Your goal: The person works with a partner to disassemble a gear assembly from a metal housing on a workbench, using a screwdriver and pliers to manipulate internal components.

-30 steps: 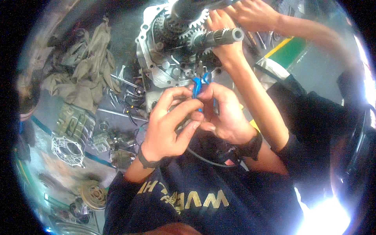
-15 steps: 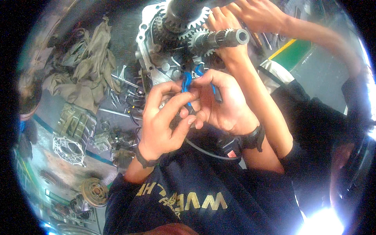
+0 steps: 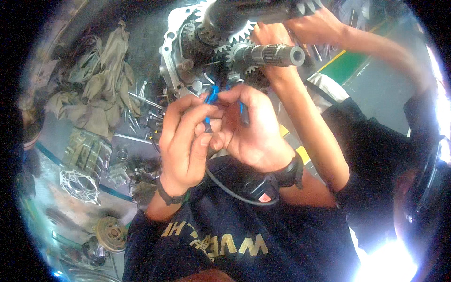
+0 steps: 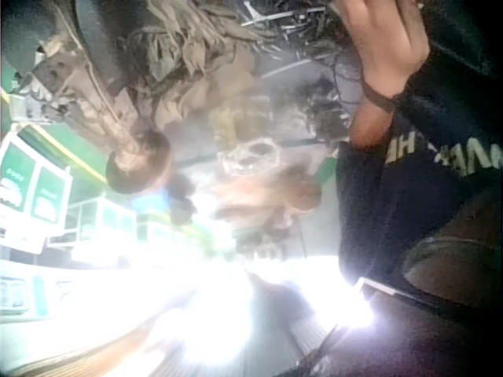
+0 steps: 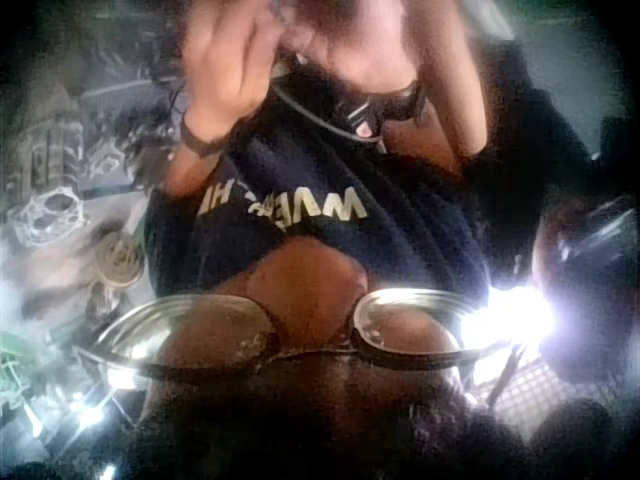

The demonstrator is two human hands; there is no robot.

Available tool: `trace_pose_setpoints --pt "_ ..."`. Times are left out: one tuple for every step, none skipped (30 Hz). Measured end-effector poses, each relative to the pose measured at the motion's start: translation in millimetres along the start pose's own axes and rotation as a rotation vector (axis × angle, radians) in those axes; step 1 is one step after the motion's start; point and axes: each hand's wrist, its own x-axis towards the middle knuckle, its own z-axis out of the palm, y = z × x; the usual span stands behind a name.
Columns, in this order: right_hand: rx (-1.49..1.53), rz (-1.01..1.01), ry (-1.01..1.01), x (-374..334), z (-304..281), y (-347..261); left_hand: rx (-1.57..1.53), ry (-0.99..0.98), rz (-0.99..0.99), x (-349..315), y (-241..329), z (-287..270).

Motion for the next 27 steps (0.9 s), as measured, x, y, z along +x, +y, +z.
trace_pose_setpoints --pt "0.034 -0.032 0.022 -0.8 0.0 3.4 -0.003 0.004 0.002 -1.1 1.6 0.2" --pt "-0.112 -0.103 0.125 2.1 2.9 11.4 -0.010 0.003 -0.017 -5.8 2.9 -0.2" --pt "-0.111 -0.103 0.127 2.8 2.9 12.9 -0.017 0.000 -0.036 -8.7 2.8 0.0" --pt "-0.099 -0.092 0.118 3.3 2.4 13.7 -0.025 0.008 0.002 -9.5 -1.0 -0.5" --pt "-0.086 -0.082 0.111 3.4 2.2 14.8 -0.029 0.006 0.000 -9.9 -1.0 0.1" --pt "-0.177 -0.123 0.211 3.6 6.9 17.0 -0.013 0.011 0.000 -10.3 -0.5 0.8" --pt "-0.175 -0.124 0.215 3.0 6.7 18.6 0.004 0.015 0.000 -11.0 0.0 1.2" --pt "-0.170 -0.138 0.183 2.9 5.7 18.5 0.002 0.014 0.000 -11.1 -0.5 2.0" --pt "-0.166 -0.151 0.150 2.8 5.0 18.6 -0.030 0.005 -0.018 -11.7 -1.1 2.7" --pt "-0.166 -0.153 0.151 3.2 4.6 19.0 -0.062 -0.004 -0.036 -12.1 -2.2 3.5" --pt "-0.183 -0.165 0.165 3.5 4.2 20.6 -0.062 -0.005 -0.037 -12.1 -5.1 4.8" --pt "-0.199 -0.177 0.179 3.2 3.9 21.8 -0.047 0.017 0.013 -11.4 -9.6 6.6" --pt "-0.198 -0.175 0.179 1.2 5.6 22.3 -0.032 0.038 0.062 -11.4 -12.2 7.7" --pt "-0.155 -0.190 0.182 -0.8 9.4 22.8 -0.030 0.036 0.060 -12.2 -12.3 8.2" --pt "-0.113 -0.204 0.185 -1.7 11.2 23.0 -0.006 0.032 0.059 -13.1 -11.4 9.4" --pt "-0.111 -0.200 0.185 -0.8 8.6 21.8 0.019 0.029 0.058 -13.9 -11.1 9.3" --pt "-0.152 -0.170 0.159 -1.9 4.1 19.3 0.017 0.028 0.059 -13.9 -10.4 9.0" --pt "-0.193 -0.140 0.134 -3.0 1.7 17.9 0.025 0.002 0.037 -13.5 -10.2 8.5" --pt "-0.194 -0.141 0.135 -4.7 2.3 18.0 0.033 -0.023 0.015 -12.7 -10.4 8.0" --pt "-0.211 -0.141 0.160 -5.6 3.3 18.6 0.102 0.014 0.137 -11.6 -16.5 10.0" --pt "-0.227 -0.142 0.185 -6.1 5.0 19.5 0.104 0.016 0.137 -12.4 -18.1 10.7" --pt "-0.229 -0.141 0.184 -6.7 9.0 20.1 0.080 0.030 0.132 -13.3 -18.3 11.9" --pt "-0.261 -0.148 0.221 -7.1 13.9 19.4 0.057 0.043 0.124 -14.2 -17.4 13.4" --pt "-0.293 -0.156 0.258 -6.7 16.7 18.8 0.021 0.028 0.052 -16.6 -14.0 14.5" --pt "-0.294 -0.154 0.259 -8.4 12.6 14.8 0.021 0.029 0.050 -15.1 -10.9 18.1" --pt "-0.326 -0.138 0.283 -13.5 5.7 8.7 0.025 0.039 0.048 -13.1 -5.4 22.3" --pt "-0.357 -0.122 0.307 -15.9 3.2 5.5 0.030 0.049 0.044 -11.6 -0.9 26.7"
